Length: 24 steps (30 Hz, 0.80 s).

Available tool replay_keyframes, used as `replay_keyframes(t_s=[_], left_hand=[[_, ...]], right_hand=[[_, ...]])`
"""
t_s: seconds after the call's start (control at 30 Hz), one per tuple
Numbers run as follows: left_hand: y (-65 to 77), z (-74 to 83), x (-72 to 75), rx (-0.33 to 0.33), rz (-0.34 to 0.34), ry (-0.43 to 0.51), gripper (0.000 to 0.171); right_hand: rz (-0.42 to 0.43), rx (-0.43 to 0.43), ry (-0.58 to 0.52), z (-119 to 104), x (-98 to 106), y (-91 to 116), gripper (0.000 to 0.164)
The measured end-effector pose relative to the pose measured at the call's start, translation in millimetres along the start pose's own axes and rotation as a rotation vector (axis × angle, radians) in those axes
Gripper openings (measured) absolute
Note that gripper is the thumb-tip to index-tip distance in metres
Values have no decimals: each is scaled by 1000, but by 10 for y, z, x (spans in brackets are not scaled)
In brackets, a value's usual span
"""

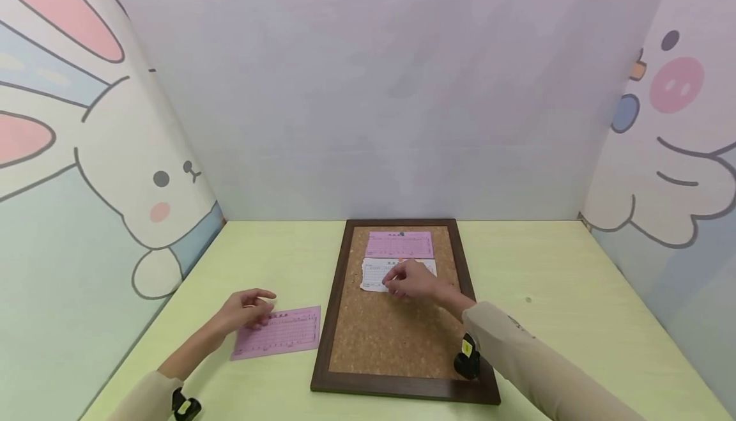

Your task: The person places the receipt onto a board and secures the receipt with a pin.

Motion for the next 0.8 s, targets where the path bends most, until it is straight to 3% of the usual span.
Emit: replay_keyframes(t_s=[0.4, 0.8], left_hand=[[261, -327, 447, 65, 81, 19, 39], [384, -495, 532, 93, 66, 33, 44]], right_hand=[[-49, 58, -11, -116, -187, -120, 19], [-114, 93, -42, -252, -439, -256, 19]])
Point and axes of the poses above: each hand's wrist, its own y-axis away from the middle knuckle, its own x-axis out of the back of the hand, z = x × y, the point moved 4 cm from there along -y, towards the middle knuckle, and after that the axes turned 5 degrees about -z, right-handed, at the moved point
